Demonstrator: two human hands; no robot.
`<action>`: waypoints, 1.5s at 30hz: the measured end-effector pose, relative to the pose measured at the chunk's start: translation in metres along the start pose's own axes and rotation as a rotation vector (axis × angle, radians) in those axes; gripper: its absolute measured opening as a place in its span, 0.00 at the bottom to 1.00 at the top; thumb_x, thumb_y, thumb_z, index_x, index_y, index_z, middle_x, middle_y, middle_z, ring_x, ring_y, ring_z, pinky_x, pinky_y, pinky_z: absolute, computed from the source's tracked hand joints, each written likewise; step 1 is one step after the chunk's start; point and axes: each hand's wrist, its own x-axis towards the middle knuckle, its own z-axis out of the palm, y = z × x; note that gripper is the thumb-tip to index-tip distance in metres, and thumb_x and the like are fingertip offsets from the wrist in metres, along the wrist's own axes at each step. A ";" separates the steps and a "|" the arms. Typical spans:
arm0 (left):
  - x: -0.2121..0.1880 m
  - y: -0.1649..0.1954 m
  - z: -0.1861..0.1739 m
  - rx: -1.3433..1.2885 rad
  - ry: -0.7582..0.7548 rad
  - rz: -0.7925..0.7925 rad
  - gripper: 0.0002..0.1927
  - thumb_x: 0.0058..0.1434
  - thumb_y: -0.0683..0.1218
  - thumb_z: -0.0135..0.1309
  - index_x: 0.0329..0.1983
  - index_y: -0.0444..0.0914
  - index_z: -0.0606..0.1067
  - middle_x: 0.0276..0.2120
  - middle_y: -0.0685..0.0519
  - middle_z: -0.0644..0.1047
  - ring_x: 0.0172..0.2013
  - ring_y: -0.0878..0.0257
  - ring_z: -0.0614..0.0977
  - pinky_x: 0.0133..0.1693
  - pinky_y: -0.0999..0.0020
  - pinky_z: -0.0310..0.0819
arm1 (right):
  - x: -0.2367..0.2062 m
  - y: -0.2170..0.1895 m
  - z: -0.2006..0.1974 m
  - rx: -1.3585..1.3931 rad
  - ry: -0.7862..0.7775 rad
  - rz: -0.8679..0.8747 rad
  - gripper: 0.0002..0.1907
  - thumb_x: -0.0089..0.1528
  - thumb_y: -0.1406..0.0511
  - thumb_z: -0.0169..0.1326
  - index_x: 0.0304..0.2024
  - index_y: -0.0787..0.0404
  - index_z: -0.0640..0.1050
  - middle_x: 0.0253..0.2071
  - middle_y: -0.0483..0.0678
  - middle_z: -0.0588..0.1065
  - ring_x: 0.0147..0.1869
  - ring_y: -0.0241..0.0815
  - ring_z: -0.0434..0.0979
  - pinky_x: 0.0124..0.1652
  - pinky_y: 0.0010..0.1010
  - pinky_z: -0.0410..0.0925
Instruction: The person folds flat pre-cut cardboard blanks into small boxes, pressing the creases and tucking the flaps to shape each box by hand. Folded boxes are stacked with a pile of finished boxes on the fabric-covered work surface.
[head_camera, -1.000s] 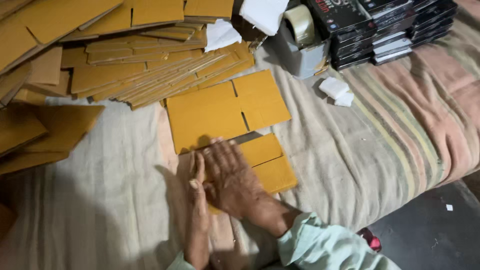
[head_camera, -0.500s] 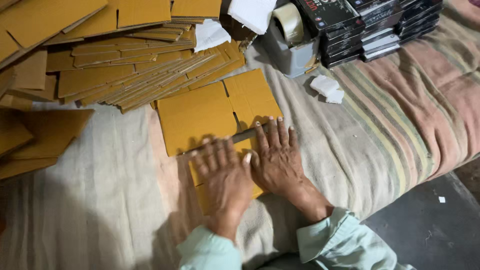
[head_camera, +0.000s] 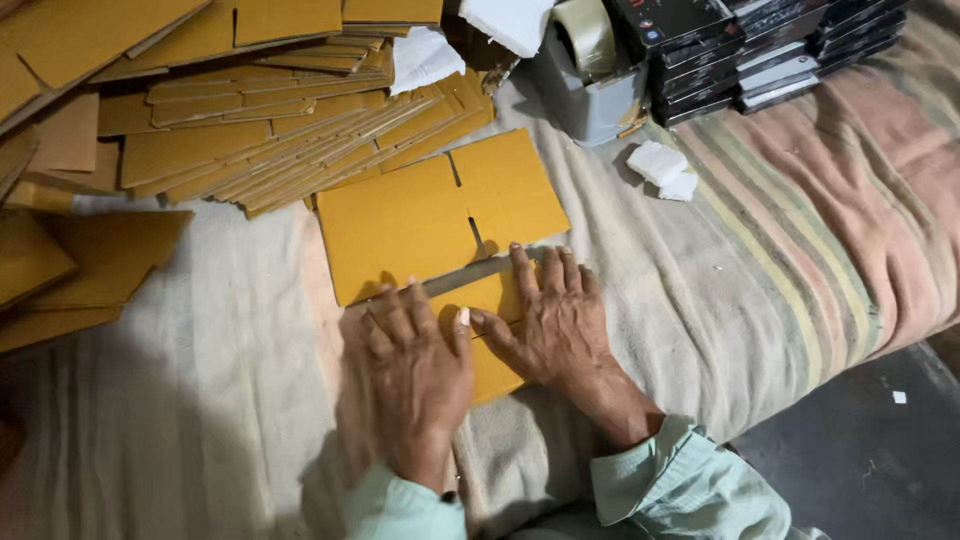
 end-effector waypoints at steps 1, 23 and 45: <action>-0.001 0.003 -0.002 -0.018 0.019 0.007 0.40 0.67 0.66 0.35 0.78 0.41 0.53 0.76 0.42 0.51 0.71 0.33 0.52 0.64 0.43 0.49 | 0.000 0.001 0.000 0.002 0.006 -0.002 0.42 0.61 0.42 0.48 0.66 0.66 0.66 0.60 0.68 0.68 0.65 0.67 0.66 0.60 0.55 0.59; -0.008 -0.016 -0.005 -0.206 0.248 0.191 0.28 0.70 0.56 0.44 0.68 0.37 0.67 0.59 0.42 0.70 0.55 0.42 0.71 0.55 0.49 0.65 | -0.002 0.003 -0.002 0.065 0.101 -0.046 0.42 0.59 0.44 0.54 0.62 0.70 0.70 0.50 0.64 0.74 0.54 0.62 0.75 0.52 0.48 0.66; -0.018 -0.001 -0.010 -0.064 0.355 0.163 0.31 0.68 0.58 0.45 0.68 0.36 0.65 0.65 0.34 0.64 0.60 0.39 0.68 0.57 0.49 0.65 | 0.002 -0.016 0.002 -0.082 0.072 -0.040 0.34 0.65 0.50 0.45 0.65 0.66 0.68 0.64 0.71 0.65 0.68 0.69 0.62 0.61 0.62 0.54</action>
